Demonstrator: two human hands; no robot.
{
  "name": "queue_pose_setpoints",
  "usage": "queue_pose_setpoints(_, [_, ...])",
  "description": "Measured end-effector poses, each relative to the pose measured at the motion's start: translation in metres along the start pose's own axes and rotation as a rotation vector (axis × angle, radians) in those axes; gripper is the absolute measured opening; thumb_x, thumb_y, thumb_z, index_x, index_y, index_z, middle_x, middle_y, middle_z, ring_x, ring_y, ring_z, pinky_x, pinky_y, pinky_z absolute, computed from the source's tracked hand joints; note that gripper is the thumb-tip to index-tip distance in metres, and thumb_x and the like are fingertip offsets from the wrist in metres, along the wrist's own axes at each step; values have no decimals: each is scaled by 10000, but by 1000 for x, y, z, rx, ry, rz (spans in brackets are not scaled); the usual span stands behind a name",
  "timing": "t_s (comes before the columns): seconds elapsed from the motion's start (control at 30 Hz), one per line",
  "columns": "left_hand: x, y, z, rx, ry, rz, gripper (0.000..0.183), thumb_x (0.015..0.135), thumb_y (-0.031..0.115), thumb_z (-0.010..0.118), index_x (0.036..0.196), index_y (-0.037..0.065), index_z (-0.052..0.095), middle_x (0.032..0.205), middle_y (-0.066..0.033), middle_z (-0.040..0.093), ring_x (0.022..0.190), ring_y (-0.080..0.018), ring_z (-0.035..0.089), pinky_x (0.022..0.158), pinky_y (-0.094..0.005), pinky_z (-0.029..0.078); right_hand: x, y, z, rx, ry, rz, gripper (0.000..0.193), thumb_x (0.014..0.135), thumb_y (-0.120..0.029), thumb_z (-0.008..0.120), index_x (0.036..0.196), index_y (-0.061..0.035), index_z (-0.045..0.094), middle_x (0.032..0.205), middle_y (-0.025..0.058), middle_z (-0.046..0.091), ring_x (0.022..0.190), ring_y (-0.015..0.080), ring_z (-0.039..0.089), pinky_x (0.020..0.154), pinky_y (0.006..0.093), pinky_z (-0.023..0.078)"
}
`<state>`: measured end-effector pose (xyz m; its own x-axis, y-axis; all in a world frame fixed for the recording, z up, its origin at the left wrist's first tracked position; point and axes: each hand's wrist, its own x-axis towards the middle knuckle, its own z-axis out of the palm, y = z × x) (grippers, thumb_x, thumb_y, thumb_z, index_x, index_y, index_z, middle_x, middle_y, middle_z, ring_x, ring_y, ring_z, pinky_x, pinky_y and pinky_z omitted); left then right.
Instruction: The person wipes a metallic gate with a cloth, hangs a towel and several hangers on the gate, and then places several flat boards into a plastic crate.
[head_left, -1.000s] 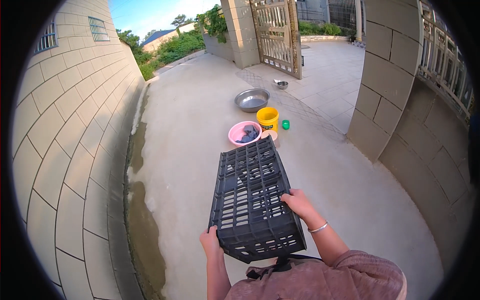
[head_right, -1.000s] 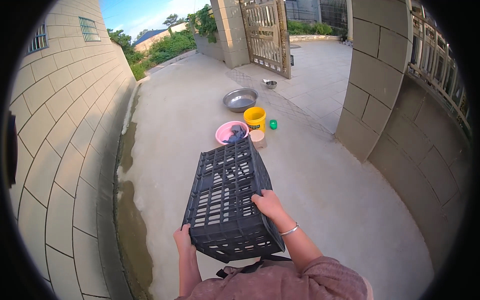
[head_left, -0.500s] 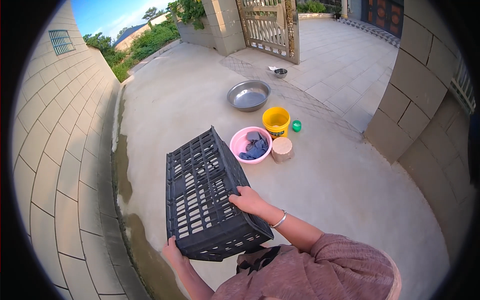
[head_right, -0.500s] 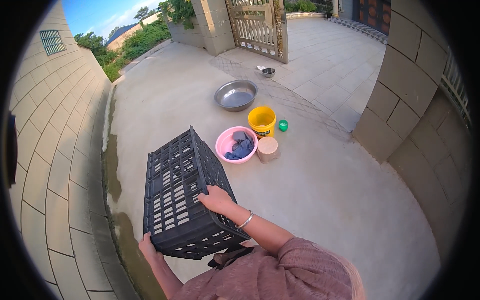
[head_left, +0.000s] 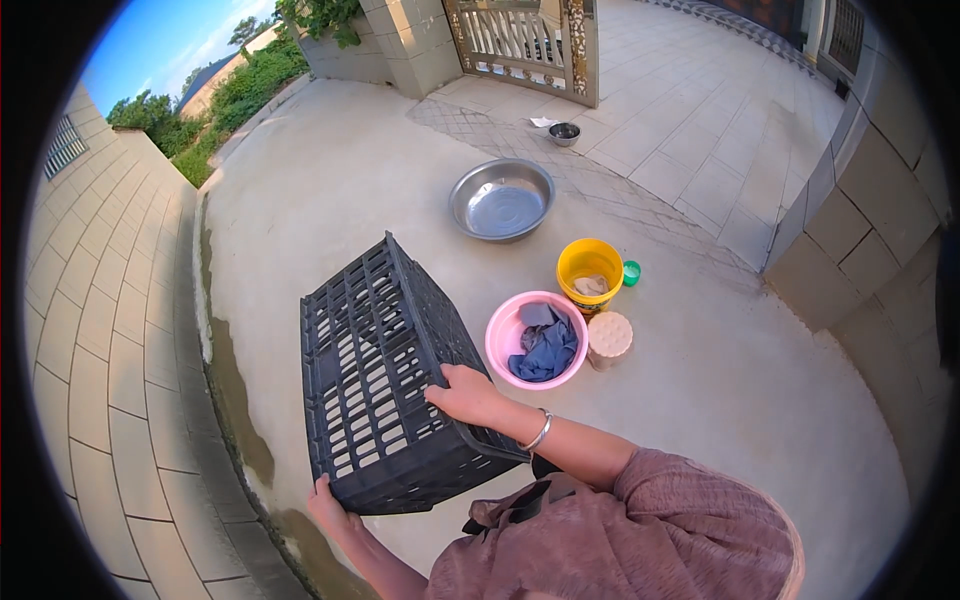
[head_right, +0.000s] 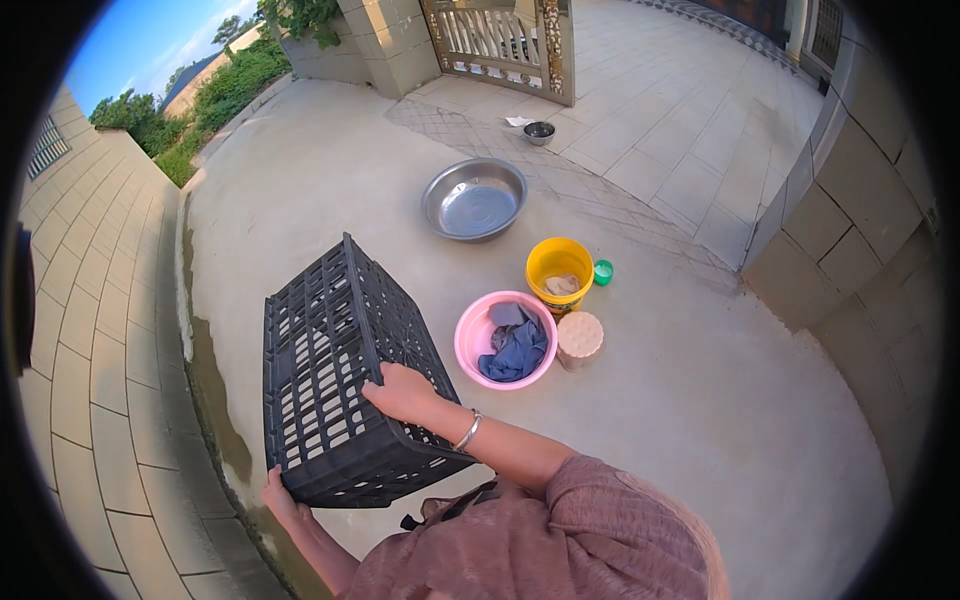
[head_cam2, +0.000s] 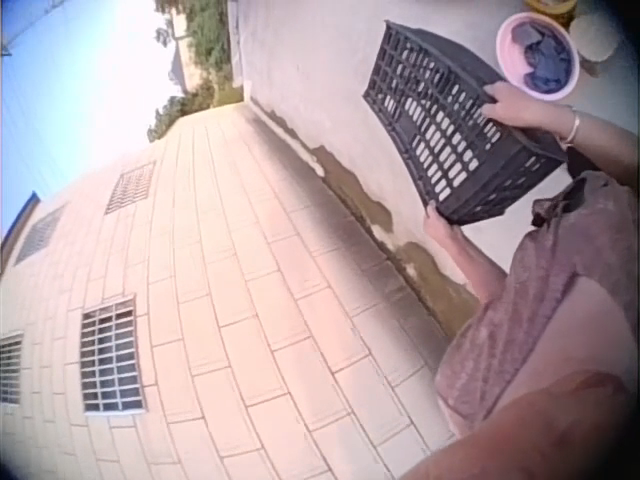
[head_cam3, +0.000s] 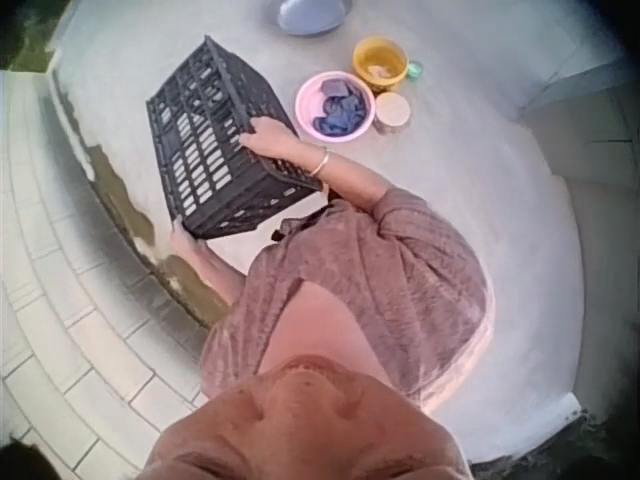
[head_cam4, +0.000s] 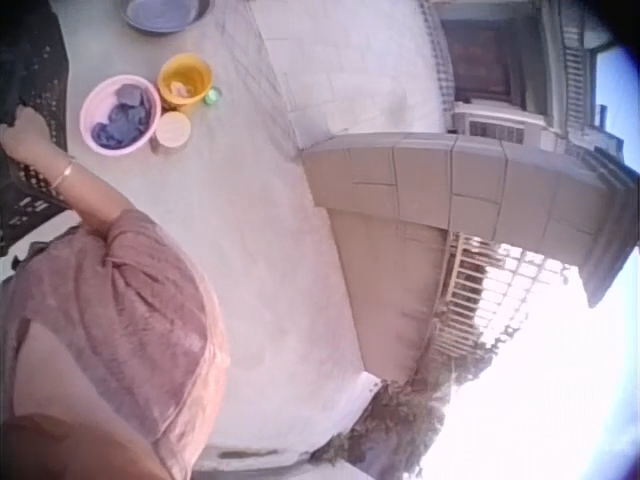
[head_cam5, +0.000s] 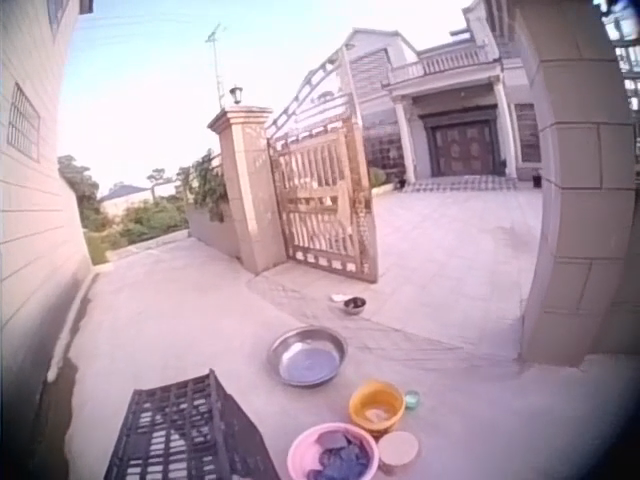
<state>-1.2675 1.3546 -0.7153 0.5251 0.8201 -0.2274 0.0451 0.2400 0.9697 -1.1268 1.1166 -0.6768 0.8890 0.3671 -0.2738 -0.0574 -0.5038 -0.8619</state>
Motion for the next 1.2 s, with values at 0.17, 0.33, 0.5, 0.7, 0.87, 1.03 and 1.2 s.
queue_pose_setpoints(0.17, [131, 58, 2, 39, -79, 15, 200, 723, 130, 503, 782, -54, 554, 770, -101, 572, 657, -173, 541, 624, -285, 441, 84, -81, 39, 61, 6, -25, 431, 695, -318, 466, 882, 67, 519, 832, 246, 560, 801, 371, 542, 725, 396, 430])
queue_pose_setpoints(0.33, [235, 101, 43, 6, -164, 13, 158, 707, 114, 515, 726, -41, 535, 726, -102, 554, 614, -178, 522, 580, -291, 443, 167, -128, 64, 89, 117, -54, 420, 690, -311, 471, 838, 80, 513, 799, 258, 556, 768, 379, 546, 707, 402, 432])
queue_pose_setpoints(0.5, [343, 123, 120, 44, -236, 23, 181, 707, 103, 512, 740, -74, 532, 723, -114, 554, 601, -178, 524, 571, -279, 442, 261, -167, 48, 127, 189, 16, 414, 695, -310, 473, 844, 74, 512, 804, 254, 557, 779, 374, 545, 716, 404, 424])
queue_pose_setpoints(0.7, [417, 156, 228, 105, -393, -7, 172, 698, 71, 504, 752, -90, 526, 716, -122, 555, 587, -174, 529, 568, -267, 442, 337, -185, 7, 196, 304, 166, 484, 704, -329, 475, 929, 99, 489, 848, 268, 553, 836, 379, 538, 759, 382, 414])
queue_pose_setpoints(0.87, [448, 169, 307, 137, -486, -16, 157, 693, 62, 504, 726, -89, 527, 698, -109, 554, 578, -166, 520, 557, -265, 434, 382, -187, -33, 229, 373, 187, 469, 704, -325, 475, 901, 100, 497, 801, 267, 559, 811, 383, 543, 746, 387, 420])
queue_pose_setpoints(1.03, [433, 156, 378, 179, -442, -53, 154, 685, 56, 502, 711, -94, 528, 688, -107, 554, 570, -165, 518, 549, -259, 430, 414, -166, -99, 229, 377, 210, 455, 707, -331, 479, 884, 87, 502, 800, 262, 561, 805, 384, 543, 743, 396, 419])
queue_pose_setpoints(1.2, [454, 137, 429, 146, -439, -17, 159, 673, 59, 496, 717, -88, 535, 701, -116, 559, 590, -176, 531, 557, -269, 439, 462, -156, -143, 222, 345, 166, 459, 708, -328, 474, 910, 83, 501, 823, 270, 557, 814, 385, 539, 756, 389, 418])
